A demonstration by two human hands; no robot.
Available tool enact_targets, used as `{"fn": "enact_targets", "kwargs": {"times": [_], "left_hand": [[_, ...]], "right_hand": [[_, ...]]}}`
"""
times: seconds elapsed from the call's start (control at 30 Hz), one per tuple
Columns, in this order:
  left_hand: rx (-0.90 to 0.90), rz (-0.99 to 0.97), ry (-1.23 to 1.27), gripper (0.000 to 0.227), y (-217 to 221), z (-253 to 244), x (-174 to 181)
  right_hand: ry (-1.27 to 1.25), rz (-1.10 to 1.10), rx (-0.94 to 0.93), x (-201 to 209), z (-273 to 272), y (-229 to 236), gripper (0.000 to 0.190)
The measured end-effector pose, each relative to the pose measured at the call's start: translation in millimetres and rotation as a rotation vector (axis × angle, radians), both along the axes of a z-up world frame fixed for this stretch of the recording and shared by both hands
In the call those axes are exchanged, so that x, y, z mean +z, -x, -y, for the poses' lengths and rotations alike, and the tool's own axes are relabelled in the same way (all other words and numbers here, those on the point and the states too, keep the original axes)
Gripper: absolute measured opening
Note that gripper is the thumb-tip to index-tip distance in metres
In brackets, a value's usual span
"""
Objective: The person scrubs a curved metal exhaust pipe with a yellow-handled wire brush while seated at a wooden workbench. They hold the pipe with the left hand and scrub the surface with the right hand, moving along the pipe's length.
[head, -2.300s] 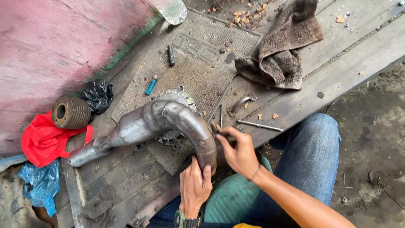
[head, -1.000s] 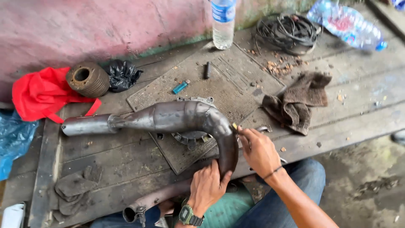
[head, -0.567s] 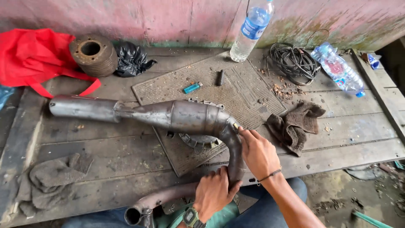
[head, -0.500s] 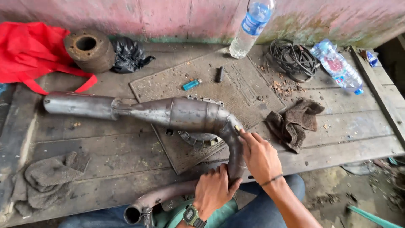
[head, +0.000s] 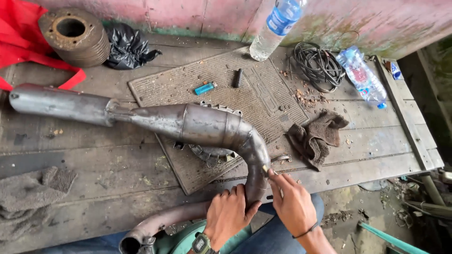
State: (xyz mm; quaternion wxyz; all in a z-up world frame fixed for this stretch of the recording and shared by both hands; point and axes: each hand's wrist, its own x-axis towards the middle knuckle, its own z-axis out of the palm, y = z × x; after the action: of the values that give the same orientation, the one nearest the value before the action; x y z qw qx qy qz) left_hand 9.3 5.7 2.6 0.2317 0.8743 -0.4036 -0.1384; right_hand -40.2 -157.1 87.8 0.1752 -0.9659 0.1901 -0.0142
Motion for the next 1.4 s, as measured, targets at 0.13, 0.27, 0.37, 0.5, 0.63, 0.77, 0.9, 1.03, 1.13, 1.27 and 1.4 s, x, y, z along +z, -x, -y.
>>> {"fn": "enact_targets", "kwargs": {"times": [0.13, 0.27, 0.37, 0.5, 0.63, 0.77, 0.9, 1.03, 1.13, 1.27, 1.4], "left_hand": [[0.024, 0.03, 0.058, 0.056, 4, -3, -1], [0.067, 0.038, 0.067, 0.059, 8, -5, -4], [0.082, -0.017, 0.1, 0.06, 3, -5, 3], [0.036, -0.049, 0.066, 0.061, 2, -9, 13], [0.043, 0.038, 0.091, 0.065, 8, -14, 1], [0.063, 0.087, 0.067, 0.08, 10, -22, -8], [0.034, 0.047, 0.046, 0.085, 11, -23, -14], [0.006, 0.035, 0.029, 0.093, 12, -21, -15], [0.04, -0.035, 0.085, 0.093, 17, -15, -31], [-0.014, -0.206, -0.055, 0.111, 5, -12, -5], [0.056, -0.203, 0.027, 0.093, 2, -7, -3]], "right_hand": [[-0.032, 0.027, 0.099, -8, 1, -24, 0.027], [0.075, 0.062, 0.097, 1, -7, -52, 0.03], [0.01, 0.141, 0.083, 5, 3, -51, 0.022], [-0.038, 0.165, -0.028, 4, 17, -36, 0.023], [-0.023, 0.154, -0.033, -11, 24, -2, 0.021], [-0.035, 0.114, -0.042, -38, 28, 42, 0.026], [0.035, 0.271, -0.039, -70, 44, 50, 0.012], [-0.209, 0.316, -0.3, -77, 41, 18, 0.018], [-0.274, 0.393, -0.33, -86, 29, 30, 0.012], [-0.386, 0.415, -0.443, -102, 15, 49, 0.012], [-0.517, 0.353, -0.506, -83, 22, 12, 0.024]]}}
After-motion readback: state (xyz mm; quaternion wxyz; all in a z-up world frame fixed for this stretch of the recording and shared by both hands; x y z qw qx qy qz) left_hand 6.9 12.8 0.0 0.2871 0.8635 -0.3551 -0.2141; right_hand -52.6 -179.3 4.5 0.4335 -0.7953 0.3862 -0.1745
